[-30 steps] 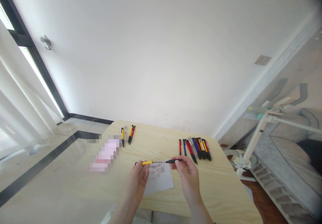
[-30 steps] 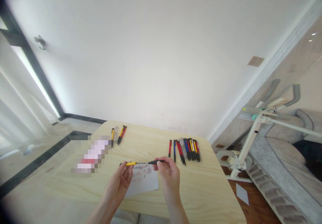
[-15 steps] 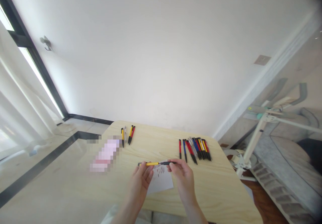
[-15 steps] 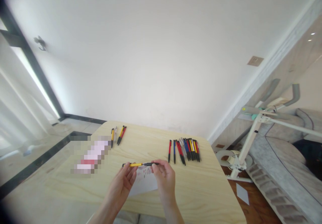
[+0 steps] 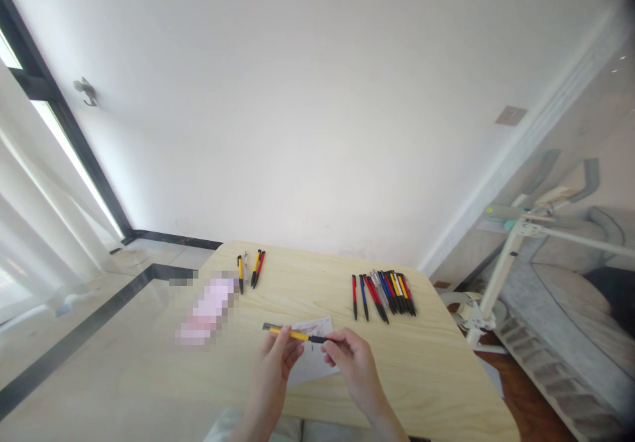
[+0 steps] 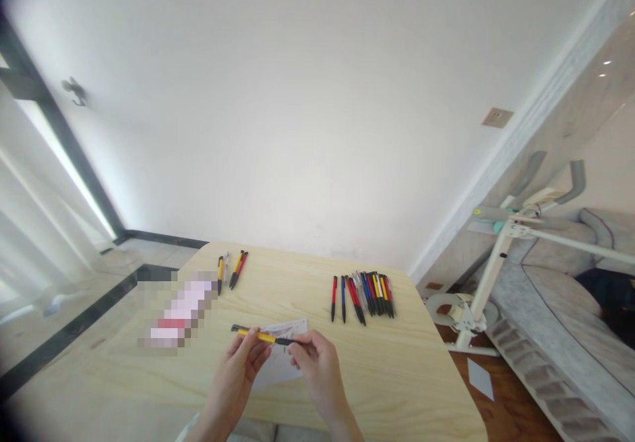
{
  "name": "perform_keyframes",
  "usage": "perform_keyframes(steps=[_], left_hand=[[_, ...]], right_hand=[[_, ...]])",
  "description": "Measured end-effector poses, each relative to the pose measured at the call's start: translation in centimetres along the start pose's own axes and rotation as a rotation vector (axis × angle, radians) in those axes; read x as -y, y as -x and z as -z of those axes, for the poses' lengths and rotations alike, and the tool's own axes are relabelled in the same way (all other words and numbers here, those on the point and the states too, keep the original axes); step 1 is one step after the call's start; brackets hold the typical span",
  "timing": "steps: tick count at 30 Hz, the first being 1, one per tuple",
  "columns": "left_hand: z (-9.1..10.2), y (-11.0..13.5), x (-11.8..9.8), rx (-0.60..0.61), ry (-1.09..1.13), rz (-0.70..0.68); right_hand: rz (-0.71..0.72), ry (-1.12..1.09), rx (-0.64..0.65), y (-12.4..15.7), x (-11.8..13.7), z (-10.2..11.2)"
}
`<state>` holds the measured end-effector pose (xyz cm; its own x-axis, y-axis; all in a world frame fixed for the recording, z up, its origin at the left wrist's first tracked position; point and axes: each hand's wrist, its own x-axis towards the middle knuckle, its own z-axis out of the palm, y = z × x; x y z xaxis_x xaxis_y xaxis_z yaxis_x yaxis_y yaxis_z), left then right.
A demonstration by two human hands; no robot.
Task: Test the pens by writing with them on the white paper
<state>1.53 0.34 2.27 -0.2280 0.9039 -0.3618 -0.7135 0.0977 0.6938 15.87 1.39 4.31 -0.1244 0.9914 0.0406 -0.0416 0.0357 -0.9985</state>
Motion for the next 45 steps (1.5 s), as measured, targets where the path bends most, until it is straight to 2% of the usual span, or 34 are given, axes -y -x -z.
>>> perform_keyframes(steps=[6,14,19,26,31,35,38,45], left_hand=[[0.4,-0.1,0.1,0.026,-0.081,-0.015],[0.6,-0.2,-0.4,-0.007,-0.054,-0.035],[0.4,0.1,-0.6,0.007,-0.085,-0.007],[0.7,0.0,-0.4,0.019,-0.096,-0.011],[1.1,-1.0,-0.2,0.002,-0.122,0.006],[1.2,-1.7,-0.9,0.002,-0.108,-0.007],[0.9,-1.3,-1.4,0.001,-0.120,-0.016],[-0.3,0.2,-2.1,-0.061,-0.235,0.130]], right_hand=[[-0.079,0.158,0.026,0.3,-1.3,0.1],[0.074,0.309,0.063,0.6,-0.5,0.1],[-0.023,0.333,0.075,0.8,-1.0,0.3],[0.066,0.402,0.106,1.0,-0.6,0.3],[-0.020,0.460,0.089,0.6,-1.4,-0.4],[0.065,0.501,0.122,0.1,-1.8,-0.5],[0.100,0.514,0.160,0.3,-1.9,-0.5],[0.096,0.616,0.129,0.5,-2.7,0.5]])
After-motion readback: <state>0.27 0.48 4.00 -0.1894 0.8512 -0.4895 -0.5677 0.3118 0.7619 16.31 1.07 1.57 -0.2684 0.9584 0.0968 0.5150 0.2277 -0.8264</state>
